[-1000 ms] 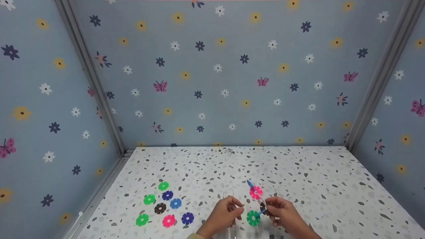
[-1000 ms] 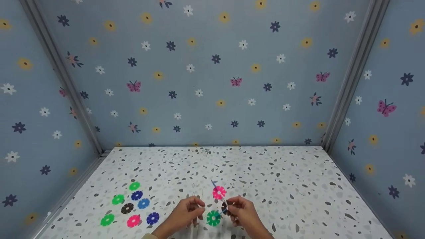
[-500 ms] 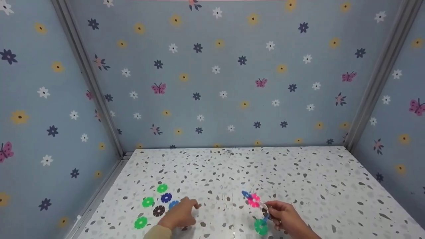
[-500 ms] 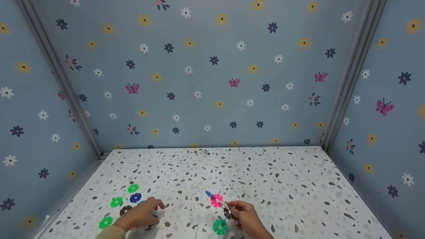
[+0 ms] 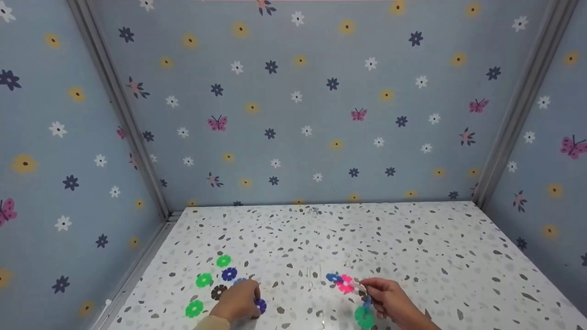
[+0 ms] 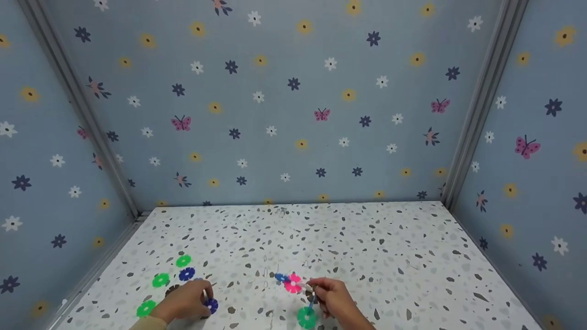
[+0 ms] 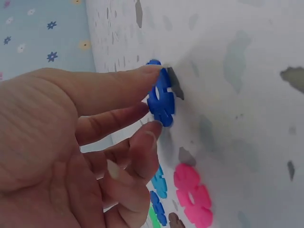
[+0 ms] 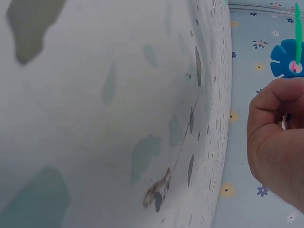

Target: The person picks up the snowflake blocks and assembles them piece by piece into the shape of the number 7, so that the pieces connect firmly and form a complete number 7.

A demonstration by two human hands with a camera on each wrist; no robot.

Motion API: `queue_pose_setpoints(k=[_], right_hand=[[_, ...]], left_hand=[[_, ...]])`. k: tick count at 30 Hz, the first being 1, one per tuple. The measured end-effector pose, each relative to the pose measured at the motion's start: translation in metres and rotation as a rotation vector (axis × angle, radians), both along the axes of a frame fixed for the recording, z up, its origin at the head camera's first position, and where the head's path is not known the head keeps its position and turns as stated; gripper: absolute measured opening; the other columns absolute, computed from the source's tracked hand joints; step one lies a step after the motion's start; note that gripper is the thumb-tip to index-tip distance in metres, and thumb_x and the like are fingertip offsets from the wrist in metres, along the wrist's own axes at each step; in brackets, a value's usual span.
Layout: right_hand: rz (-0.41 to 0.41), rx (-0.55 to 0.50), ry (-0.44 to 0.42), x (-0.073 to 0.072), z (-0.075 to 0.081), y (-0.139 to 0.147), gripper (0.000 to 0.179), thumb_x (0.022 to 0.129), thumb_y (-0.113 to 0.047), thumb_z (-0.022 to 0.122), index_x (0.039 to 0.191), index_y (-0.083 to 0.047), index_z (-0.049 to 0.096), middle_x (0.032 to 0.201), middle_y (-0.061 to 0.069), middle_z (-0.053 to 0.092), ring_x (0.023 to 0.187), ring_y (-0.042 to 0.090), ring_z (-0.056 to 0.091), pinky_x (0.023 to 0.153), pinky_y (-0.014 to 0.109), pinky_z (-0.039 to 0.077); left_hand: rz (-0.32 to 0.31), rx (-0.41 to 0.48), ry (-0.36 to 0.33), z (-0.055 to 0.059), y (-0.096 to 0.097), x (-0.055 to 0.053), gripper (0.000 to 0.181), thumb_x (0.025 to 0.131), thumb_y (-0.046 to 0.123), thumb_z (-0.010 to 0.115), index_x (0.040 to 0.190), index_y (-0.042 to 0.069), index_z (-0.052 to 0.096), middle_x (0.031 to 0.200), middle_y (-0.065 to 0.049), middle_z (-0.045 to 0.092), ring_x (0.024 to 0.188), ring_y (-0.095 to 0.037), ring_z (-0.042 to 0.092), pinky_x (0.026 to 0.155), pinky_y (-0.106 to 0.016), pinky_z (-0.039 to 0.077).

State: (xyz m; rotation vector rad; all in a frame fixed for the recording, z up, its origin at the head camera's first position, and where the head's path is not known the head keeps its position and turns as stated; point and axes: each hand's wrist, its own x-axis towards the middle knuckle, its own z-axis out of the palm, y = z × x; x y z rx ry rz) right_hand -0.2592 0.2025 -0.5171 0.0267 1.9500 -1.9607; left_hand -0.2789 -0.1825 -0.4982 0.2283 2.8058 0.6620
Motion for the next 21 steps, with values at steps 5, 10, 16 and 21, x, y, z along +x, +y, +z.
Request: queue_pose_setpoints(k=[5, 10, 16, 21], right_hand=[[0.018, -0.007, 0.001, 0.002, 0.000, 0.000, 0.028, 0.103, -0.004, 0.046, 0.124, 0.002, 0.062, 0.090, 0.003, 0.060, 0.058, 0.011, 0.038, 0.053, 0.025, 0.037], [0.043, -0.035, -0.012, 0.003, 0.001, 0.000, 0.026, 0.103, -0.003, 0.046, 0.121, 0.000, 0.064, 0.089, 0.002, 0.060, 0.058, 0.011, 0.038, 0.054, 0.025, 0.038], [0.050, -0.003, 0.024, 0.003, 0.000, -0.001, 0.023, 0.101, -0.005, 0.051, 0.119, 0.003, 0.064, 0.083, 0.001, 0.059, 0.059, 0.010, 0.040, 0.055, 0.024, 0.040], [0.041, 0.047, 0.058, 0.002, 0.000, -0.001, 0.027, 0.100, -0.009, 0.056, 0.121, 0.007, 0.063, 0.078, 0.001, 0.059, 0.059, 0.009, 0.043, 0.053, 0.024, 0.041]], left_hand=[[0.002, 0.075, -0.017, -0.002, 0.001, -0.002, 0.032, 0.072, 0.006, 0.084, 0.087, 0.007, 0.056, 0.081, -0.004, 0.054, 0.073, -0.022, 0.052, 0.068, -0.043, 0.048], [-0.024, 0.286, 0.017, -0.003, 0.015, -0.003, 0.025, 0.077, 0.003, 0.079, 0.089, 0.006, 0.057, 0.081, -0.005, 0.055, 0.068, -0.019, 0.055, 0.060, -0.035, 0.048], [0.034, 0.748, -0.117, 0.007, 0.053, 0.001, 0.020, 0.088, -0.001, 0.067, 0.108, -0.002, 0.064, 0.087, -0.011, 0.063, 0.066, -0.018, 0.065, 0.057, -0.033, 0.057], [0.073, 0.897, -0.154, 0.011, 0.077, 0.005, 0.027, 0.085, -0.001, 0.071, 0.110, 0.000, 0.064, 0.081, -0.011, 0.066, 0.062, -0.016, 0.066, 0.056, -0.031, 0.057]])
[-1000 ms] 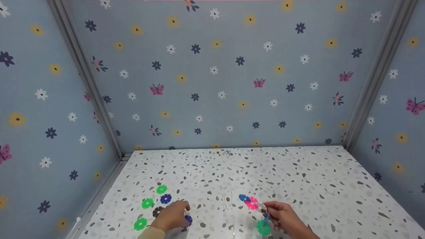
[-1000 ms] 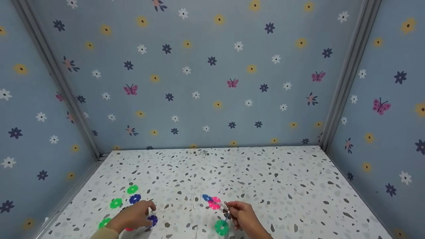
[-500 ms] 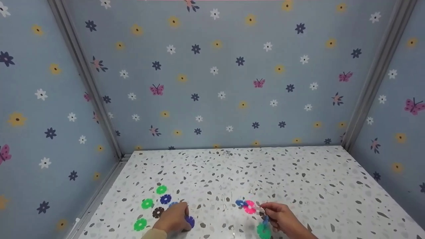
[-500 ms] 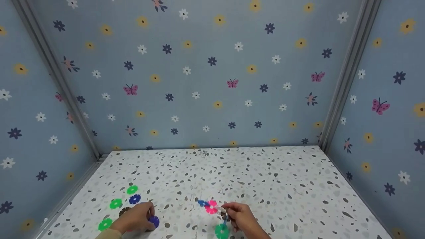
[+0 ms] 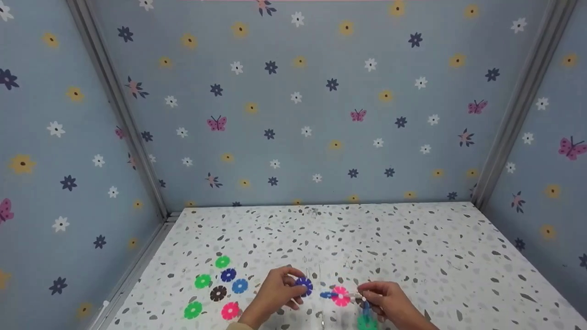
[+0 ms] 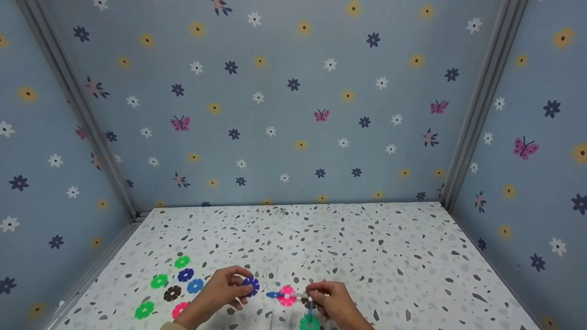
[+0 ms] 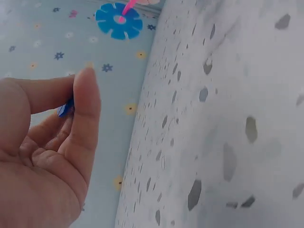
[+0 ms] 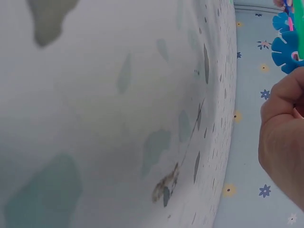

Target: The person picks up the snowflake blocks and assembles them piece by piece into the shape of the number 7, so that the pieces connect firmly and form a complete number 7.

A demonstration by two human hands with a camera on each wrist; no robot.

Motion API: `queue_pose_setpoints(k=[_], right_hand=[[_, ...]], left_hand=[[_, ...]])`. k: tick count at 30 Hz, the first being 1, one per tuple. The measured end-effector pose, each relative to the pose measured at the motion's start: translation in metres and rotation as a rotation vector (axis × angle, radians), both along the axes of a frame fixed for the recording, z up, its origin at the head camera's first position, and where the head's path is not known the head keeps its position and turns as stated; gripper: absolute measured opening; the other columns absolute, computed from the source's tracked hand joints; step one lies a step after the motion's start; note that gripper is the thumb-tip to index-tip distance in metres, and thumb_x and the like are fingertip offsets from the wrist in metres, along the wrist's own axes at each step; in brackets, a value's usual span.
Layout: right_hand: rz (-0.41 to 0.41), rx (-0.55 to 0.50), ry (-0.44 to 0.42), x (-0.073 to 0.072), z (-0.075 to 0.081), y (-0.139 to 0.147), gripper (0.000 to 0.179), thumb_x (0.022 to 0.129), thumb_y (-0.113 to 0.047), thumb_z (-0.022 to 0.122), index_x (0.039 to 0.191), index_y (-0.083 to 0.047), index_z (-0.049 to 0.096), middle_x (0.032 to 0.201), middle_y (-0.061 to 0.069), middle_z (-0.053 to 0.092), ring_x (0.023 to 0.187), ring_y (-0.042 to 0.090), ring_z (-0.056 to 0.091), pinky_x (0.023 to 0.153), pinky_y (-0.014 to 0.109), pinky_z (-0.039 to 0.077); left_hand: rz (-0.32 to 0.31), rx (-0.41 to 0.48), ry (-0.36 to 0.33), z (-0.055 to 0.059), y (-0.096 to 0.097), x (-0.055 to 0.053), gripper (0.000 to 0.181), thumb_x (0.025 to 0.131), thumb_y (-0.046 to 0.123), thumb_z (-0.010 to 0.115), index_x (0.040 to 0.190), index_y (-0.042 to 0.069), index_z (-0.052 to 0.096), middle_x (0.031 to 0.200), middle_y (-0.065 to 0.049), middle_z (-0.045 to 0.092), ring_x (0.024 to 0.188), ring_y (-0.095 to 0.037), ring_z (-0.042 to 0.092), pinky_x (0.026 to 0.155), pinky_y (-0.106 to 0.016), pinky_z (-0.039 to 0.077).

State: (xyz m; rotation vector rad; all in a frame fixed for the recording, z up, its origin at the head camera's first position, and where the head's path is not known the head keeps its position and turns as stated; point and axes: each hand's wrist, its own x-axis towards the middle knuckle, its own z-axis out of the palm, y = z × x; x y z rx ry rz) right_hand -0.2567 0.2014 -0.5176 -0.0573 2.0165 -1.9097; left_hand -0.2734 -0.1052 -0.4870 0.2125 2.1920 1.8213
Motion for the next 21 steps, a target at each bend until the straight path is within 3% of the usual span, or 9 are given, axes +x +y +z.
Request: queue_pose_setpoints(k=[10, 16, 21], right_hand=[[-0.011, 0.007, -0.023, -0.001, 0.000, 0.000, 0.029, 0.100, -0.008, 0.057, 0.124, 0.007, 0.062, 0.083, 0.002, 0.063, 0.062, 0.009, 0.047, 0.053, 0.022, 0.043], [-0.004, -0.006, -0.030, -0.001, -0.003, -0.001, 0.030, 0.100, -0.008, 0.056, 0.125, 0.008, 0.061, 0.088, 0.002, 0.064, 0.062, 0.009, 0.048, 0.054, 0.023, 0.045], [-0.018, 0.010, -0.041, -0.001, -0.003, -0.002, 0.029, 0.100, -0.007, 0.056, 0.124, 0.007, 0.062, 0.088, 0.002, 0.065, 0.062, 0.009, 0.049, 0.054, 0.023, 0.045]], left_hand=[[0.015, 0.045, -0.003, -0.009, 0.015, 0.002, 0.021, 0.084, -0.003, 0.071, 0.104, 0.001, 0.063, 0.072, -0.010, 0.067, 0.057, -0.015, 0.066, 0.051, -0.028, 0.055], [0.060, 0.067, -0.005, -0.015, 0.018, 0.004, 0.022, 0.085, -0.003, 0.070, 0.104, 0.000, 0.062, 0.072, -0.010, 0.068, 0.057, -0.015, 0.066, 0.050, -0.027, 0.054], [0.110, 0.028, -0.010, -0.017, 0.022, 0.004, 0.020, 0.085, -0.001, 0.070, 0.102, 0.002, 0.062, 0.075, -0.009, 0.070, 0.061, -0.017, 0.068, 0.050, -0.027, 0.054]])
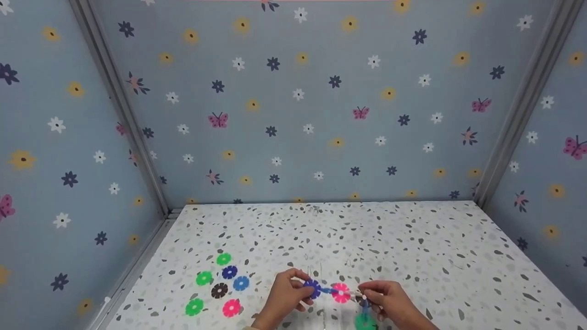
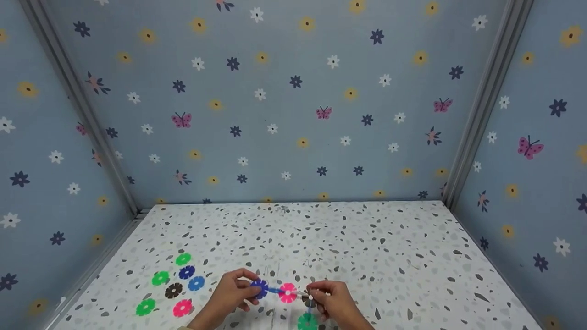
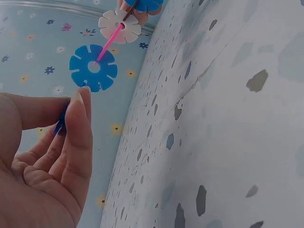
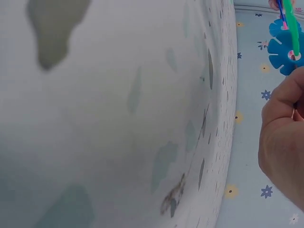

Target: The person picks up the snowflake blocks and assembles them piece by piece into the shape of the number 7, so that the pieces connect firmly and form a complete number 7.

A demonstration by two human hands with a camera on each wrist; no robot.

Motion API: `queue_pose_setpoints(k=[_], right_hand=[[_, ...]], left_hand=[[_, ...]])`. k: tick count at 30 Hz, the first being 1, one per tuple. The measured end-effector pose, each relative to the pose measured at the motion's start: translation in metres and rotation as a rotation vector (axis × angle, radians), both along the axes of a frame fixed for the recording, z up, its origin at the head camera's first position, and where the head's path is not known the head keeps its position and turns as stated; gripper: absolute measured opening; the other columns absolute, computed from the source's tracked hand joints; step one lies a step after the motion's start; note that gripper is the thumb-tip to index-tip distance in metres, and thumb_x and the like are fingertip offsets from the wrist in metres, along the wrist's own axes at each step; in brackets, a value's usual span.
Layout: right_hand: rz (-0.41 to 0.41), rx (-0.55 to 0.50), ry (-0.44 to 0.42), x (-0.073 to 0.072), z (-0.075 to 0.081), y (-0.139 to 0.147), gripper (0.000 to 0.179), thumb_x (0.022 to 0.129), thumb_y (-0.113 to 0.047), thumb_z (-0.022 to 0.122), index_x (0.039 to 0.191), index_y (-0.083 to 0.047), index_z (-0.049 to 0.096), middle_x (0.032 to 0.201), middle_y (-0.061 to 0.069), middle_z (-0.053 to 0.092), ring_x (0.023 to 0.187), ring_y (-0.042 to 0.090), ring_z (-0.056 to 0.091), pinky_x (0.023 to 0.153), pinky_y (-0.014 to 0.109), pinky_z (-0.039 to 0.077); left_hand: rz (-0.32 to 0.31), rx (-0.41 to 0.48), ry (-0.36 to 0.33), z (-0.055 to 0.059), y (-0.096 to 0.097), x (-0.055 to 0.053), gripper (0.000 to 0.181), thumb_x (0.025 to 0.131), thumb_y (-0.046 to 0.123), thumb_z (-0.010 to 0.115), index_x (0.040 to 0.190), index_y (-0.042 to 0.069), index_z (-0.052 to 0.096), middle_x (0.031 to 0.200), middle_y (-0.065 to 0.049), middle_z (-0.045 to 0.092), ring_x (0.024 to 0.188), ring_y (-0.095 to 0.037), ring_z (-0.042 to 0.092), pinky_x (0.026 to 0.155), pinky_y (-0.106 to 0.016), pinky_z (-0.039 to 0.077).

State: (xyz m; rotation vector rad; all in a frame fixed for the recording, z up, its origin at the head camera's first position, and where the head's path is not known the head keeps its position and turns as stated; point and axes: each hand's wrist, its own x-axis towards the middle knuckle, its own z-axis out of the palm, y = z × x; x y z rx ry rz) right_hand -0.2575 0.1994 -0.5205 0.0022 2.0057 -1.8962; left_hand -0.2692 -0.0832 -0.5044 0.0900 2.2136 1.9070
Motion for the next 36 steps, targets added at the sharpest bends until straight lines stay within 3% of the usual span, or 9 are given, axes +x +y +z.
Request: queue_pose_setpoints(k=[10, 17, 26, 36], right_hand=[[-0.017, 0.017, -0.007, 0.000, 0.002, -0.002, 0.029, 0.100, -0.004, 0.054, 0.125, 0.008, 0.060, 0.092, 0.004, 0.065, 0.066, 0.011, 0.050, 0.056, 0.023, 0.046], [-0.019, 0.002, -0.020, 0.001, 0.000, -0.003, 0.028, 0.100, -0.004, 0.054, 0.124, 0.008, 0.061, 0.091, 0.005, 0.066, 0.063, 0.010, 0.049, 0.054, 0.023, 0.045], [-0.007, 0.035, -0.007, 0.002, 0.003, -0.004, 0.024, 0.099, -0.002, 0.055, 0.119, 0.008, 0.064, 0.087, 0.004, 0.066, 0.062, 0.010, 0.050, 0.054, 0.022, 0.045], [-0.052, 0.135, 0.070, 0.001, 0.008, -0.006, 0.014, 0.096, 0.001, 0.057, 0.105, 0.003, 0.067, 0.081, 0.003, 0.065, 0.057, 0.010, 0.050, 0.050, 0.023, 0.045]], left_hand=[[0.087, 0.017, -0.036, -0.004, 0.006, -0.001, 0.020, 0.084, -0.003, 0.069, 0.102, 0.001, 0.061, 0.075, -0.007, 0.069, 0.060, -0.015, 0.066, 0.050, -0.026, 0.053], [0.097, 0.012, -0.051, -0.005, 0.007, 0.000, 0.020, 0.084, -0.003, 0.069, 0.102, 0.001, 0.061, 0.076, -0.008, 0.069, 0.061, -0.016, 0.066, 0.051, -0.027, 0.053], [0.097, 0.055, -0.002, -0.006, 0.014, 0.004, 0.019, 0.082, -0.007, 0.069, 0.097, 0.001, 0.061, 0.076, -0.009, 0.066, 0.057, -0.014, 0.064, 0.049, -0.024, 0.051], [0.088, 0.214, 0.125, -0.004, 0.025, 0.005, 0.018, 0.083, -0.013, 0.068, 0.097, -0.004, 0.061, 0.083, -0.019, 0.067, 0.056, -0.013, 0.063, 0.054, -0.026, 0.055]])
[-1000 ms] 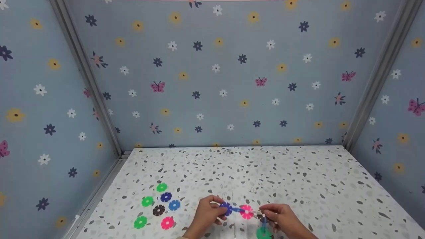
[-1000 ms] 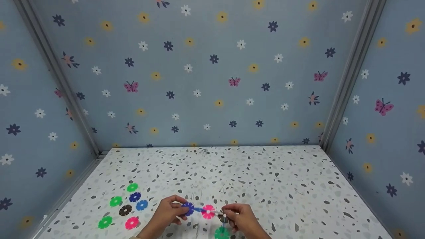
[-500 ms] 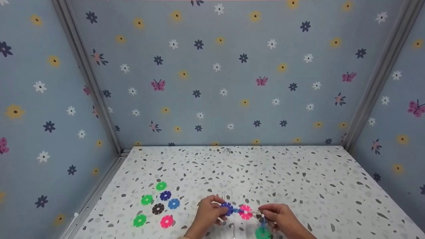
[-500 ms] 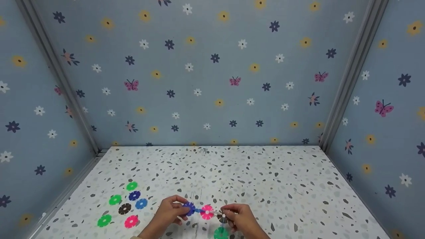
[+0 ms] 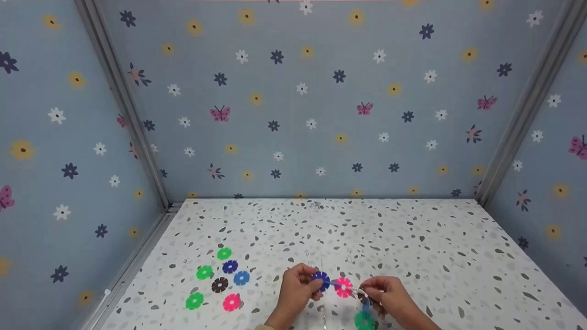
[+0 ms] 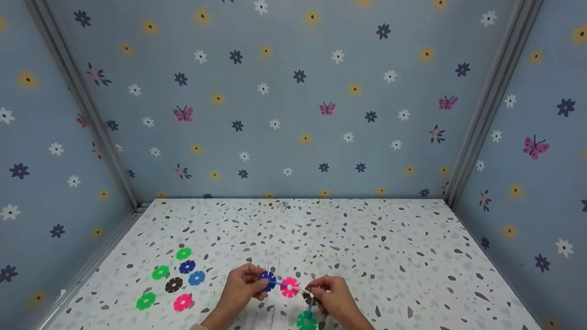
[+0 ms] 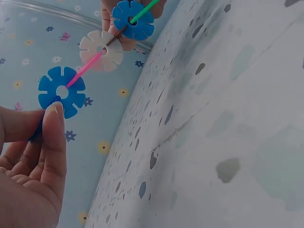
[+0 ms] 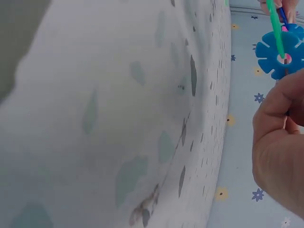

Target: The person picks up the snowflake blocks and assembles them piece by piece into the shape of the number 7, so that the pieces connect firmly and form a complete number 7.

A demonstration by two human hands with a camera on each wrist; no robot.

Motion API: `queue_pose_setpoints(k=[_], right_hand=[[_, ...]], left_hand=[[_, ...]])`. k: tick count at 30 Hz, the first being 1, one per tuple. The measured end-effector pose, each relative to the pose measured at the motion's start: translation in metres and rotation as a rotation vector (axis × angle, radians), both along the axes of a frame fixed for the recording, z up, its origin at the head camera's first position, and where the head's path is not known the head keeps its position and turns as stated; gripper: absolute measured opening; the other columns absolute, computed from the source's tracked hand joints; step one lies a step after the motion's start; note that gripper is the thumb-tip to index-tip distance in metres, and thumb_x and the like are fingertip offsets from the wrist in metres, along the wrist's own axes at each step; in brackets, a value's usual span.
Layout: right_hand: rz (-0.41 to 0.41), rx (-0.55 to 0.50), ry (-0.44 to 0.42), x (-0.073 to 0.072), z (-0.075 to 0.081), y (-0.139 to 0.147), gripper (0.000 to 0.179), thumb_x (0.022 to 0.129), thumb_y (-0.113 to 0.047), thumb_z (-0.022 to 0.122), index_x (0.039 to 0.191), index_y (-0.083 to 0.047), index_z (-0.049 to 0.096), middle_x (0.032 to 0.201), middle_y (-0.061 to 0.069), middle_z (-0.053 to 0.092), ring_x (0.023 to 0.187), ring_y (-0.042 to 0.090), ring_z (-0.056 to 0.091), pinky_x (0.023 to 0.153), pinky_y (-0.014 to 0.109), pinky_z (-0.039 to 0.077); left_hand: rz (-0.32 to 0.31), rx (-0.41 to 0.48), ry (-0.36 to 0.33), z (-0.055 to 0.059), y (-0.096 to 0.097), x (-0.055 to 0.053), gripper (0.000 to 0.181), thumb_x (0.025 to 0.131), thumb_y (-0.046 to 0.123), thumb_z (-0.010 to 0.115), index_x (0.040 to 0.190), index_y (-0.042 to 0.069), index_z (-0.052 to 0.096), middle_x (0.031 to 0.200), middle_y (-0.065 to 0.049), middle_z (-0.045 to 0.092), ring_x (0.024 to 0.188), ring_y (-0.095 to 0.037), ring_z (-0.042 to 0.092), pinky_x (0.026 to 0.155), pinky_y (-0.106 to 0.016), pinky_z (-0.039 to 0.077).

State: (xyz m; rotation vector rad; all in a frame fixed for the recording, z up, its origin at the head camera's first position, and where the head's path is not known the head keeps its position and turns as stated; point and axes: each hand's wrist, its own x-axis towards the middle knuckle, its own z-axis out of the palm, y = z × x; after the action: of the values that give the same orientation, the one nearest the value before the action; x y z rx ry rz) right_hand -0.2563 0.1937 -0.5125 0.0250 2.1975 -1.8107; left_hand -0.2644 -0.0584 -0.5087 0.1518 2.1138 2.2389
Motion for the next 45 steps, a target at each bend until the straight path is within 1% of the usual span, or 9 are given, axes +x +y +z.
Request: queue_pose_setpoints(k=[4, 10, 13, 16, 21, 27, 33, 39, 45], right_hand=[[0.013, -0.017, -0.005, 0.001, -0.001, 0.003, 0.013, 0.097, -0.004, 0.059, 0.106, 0.003, 0.067, 0.082, 0.003, 0.065, 0.059, 0.011, 0.051, 0.051, 0.024, 0.046], [0.206, -0.028, -0.046, -0.001, 0.000, 0.009, 0.024, 0.100, -0.012, 0.057, 0.116, 0.003, 0.067, 0.083, 0.003, 0.066, 0.062, 0.010, 0.051, 0.051, 0.023, 0.042], [0.254, -0.045, -0.053, -0.004, 0.001, 0.008, 0.026, 0.101, -0.014, 0.056, 0.118, 0.003, 0.066, 0.078, 0.002, 0.062, 0.061, 0.011, 0.046, 0.050, 0.023, 0.036], [0.221, -0.074, -0.055, -0.005, 0.003, 0.008, 0.025, 0.101, -0.014, 0.057, 0.117, 0.002, 0.066, 0.078, 0.003, 0.061, 0.061, 0.011, 0.045, 0.050, 0.023, 0.035], [0.143, -0.158, -0.072, -0.005, 0.004, 0.007, 0.026, 0.100, -0.014, 0.058, 0.119, 0.002, 0.063, 0.089, 0.005, 0.064, 0.068, 0.011, 0.052, 0.052, 0.023, 0.042], [0.147, -0.242, -0.152, -0.002, 0.001, 0.006, 0.032, 0.097, -0.016, 0.062, 0.122, 0.002, 0.056, 0.096, 0.007, 0.061, 0.077, 0.014, 0.056, 0.057, 0.024, 0.046], [0.232, -0.149, -0.159, 0.000, 0.001, 0.006, 0.016, 0.093, -0.015, 0.066, 0.103, -0.003, 0.065, 0.081, 0.003, 0.063, 0.068, 0.010, 0.055, 0.054, 0.021, 0.044], [0.254, -0.021, -0.139, 0.003, 0.000, 0.003, 0.012, 0.090, -0.015, 0.072, 0.094, -0.004, 0.069, 0.079, 0.002, 0.066, 0.066, 0.010, 0.057, 0.057, 0.022, 0.046], [0.247, -0.023, -0.156, 0.007, 0.000, 0.002, 0.002, 0.092, -0.004, 0.065, 0.091, -0.005, 0.064, 0.081, 0.005, 0.065, 0.069, 0.012, 0.058, 0.059, 0.023, 0.046]], left_hand=[[-0.010, -0.022, 0.009, 0.005, 0.001, -0.003, 0.016, 0.085, -0.010, 0.068, 0.099, -0.003, 0.063, 0.082, -0.015, 0.067, 0.058, -0.014, 0.064, 0.056, -0.028, 0.056], [-0.039, -0.077, -0.007, 0.010, -0.003, -0.010, 0.019, 0.089, 0.000, 0.069, 0.108, 0.001, 0.067, 0.084, -0.009, 0.067, 0.065, -0.015, 0.066, 0.061, -0.032, 0.058], [-0.051, -0.087, -0.010, 0.010, -0.007, -0.011, 0.022, 0.090, 0.002, 0.069, 0.112, 0.000, 0.066, 0.084, -0.008, 0.069, 0.066, -0.016, 0.067, 0.061, -0.033, 0.058], [-0.061, -0.105, -0.016, 0.010, -0.009, -0.012, 0.022, 0.091, 0.003, 0.068, 0.112, 0.000, 0.064, 0.083, -0.008, 0.070, 0.066, -0.017, 0.068, 0.057, -0.031, 0.057], [-0.039, -0.097, -0.023, 0.009, -0.012, -0.016, 0.020, 0.090, 0.002, 0.068, 0.110, 0.002, 0.062, 0.082, -0.008, 0.071, 0.067, -0.017, 0.068, 0.054, -0.027, 0.054], [0.021, -0.051, 0.014, 0.014, -0.013, -0.020, 0.021, 0.091, 0.002, 0.068, 0.111, 0.000, 0.061, 0.083, -0.009, 0.071, 0.065, -0.016, 0.067, 0.054, -0.027, 0.054], [0.036, -0.033, 0.036, 0.015, -0.011, -0.024, 0.023, 0.092, 0.002, 0.068, 0.113, -0.001, 0.061, 0.085, -0.009, 0.071, 0.066, -0.016, 0.067, 0.054, -0.028, 0.054], [-0.019, -0.052, 0.042, 0.022, -0.011, -0.021, 0.023, 0.093, 0.006, 0.068, 0.114, 0.001, 0.062, 0.086, -0.009, 0.072, 0.069, -0.017, 0.067, 0.054, -0.026, 0.052], [-0.066, -0.147, 0.025, 0.024, -0.021, -0.020, 0.019, 0.095, 0.013, 0.066, 0.111, 0.003, 0.063, 0.086, -0.007, 0.071, 0.069, -0.018, 0.068, 0.051, -0.024, 0.050]])
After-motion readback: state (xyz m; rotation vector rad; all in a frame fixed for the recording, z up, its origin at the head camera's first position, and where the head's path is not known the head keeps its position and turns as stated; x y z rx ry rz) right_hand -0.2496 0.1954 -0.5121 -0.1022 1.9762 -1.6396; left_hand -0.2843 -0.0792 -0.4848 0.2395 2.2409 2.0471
